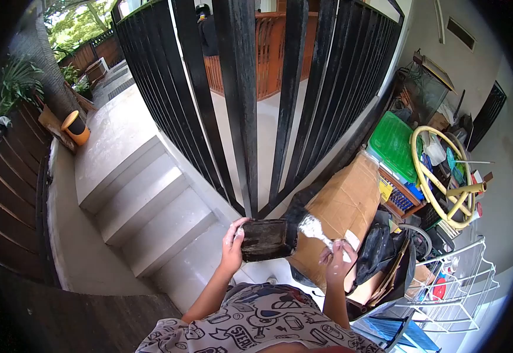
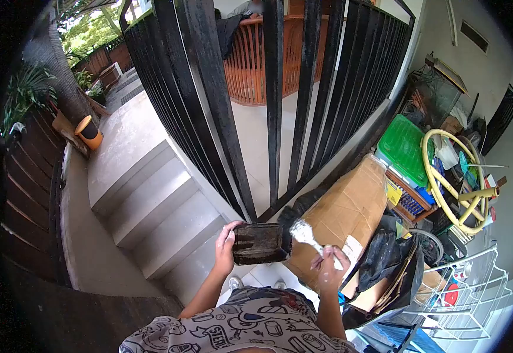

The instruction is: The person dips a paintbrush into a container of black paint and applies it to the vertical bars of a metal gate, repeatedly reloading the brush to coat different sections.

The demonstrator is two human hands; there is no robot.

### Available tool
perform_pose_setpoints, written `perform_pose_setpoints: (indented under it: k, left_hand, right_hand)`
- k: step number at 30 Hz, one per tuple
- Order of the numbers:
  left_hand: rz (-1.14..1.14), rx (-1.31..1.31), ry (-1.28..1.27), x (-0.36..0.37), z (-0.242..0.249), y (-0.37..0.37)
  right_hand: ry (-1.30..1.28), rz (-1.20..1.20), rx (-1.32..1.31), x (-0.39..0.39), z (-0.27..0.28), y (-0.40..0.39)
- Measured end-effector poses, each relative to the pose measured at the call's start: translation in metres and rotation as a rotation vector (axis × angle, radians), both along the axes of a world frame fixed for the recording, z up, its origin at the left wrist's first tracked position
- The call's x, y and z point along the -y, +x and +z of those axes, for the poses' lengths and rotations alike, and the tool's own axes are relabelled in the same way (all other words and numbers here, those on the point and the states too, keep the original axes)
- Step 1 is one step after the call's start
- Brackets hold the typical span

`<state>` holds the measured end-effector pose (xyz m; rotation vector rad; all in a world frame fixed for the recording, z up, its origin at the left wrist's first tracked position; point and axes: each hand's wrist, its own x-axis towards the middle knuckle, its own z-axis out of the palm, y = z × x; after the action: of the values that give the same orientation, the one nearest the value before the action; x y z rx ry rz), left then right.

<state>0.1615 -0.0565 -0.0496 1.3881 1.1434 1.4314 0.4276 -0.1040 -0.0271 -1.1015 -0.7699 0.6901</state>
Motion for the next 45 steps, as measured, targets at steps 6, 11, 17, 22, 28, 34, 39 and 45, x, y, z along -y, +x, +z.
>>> perform_pose_setpoints:
  k: [6,11,17,22,28,34,39,45]
  left_hand:
    - [-0.071,0.106,-0.028,-0.007,-0.009,0.012]
    - [-0.063,0.056,-0.006,-0.003,-0.003,0.02]
    - [-0.061,0.115,-0.077,0.0,-0.017,0.019]
    - [-0.03,0.091,-0.095,0.003,-0.013,0.024]
    - [-0.035,0.063,-0.118,0.0,-0.016,0.028]
    - [-0.074,0.083,-0.103,-0.002,-0.014,0.038]
    - [-0.085,0.108,-0.085,0.0,-0.008,0.05]
    - [-0.092,0.1,-0.074,-0.002,-0.012,0.052]
  right_hand:
    - [-0.117,0.257,0.2,0.013,0.016,-0.001]
    - [-0.125,0.261,0.191,0.012,0.0,0.002]
    - [-0.198,0.286,0.188,0.012,-0.002,0.001]
    - [-0.195,0.329,0.198,0.013,0.002,0.002]
    - [-0.173,0.347,0.194,0.019,-0.006,0.005]
    - [-0.137,0.342,0.192,0.02,-0.002,0.013]
    - [-0.172,0.307,0.144,0.018,-0.009,0.017]
    - [-0.17,0.311,0.151,0.017,-0.008,0.015]
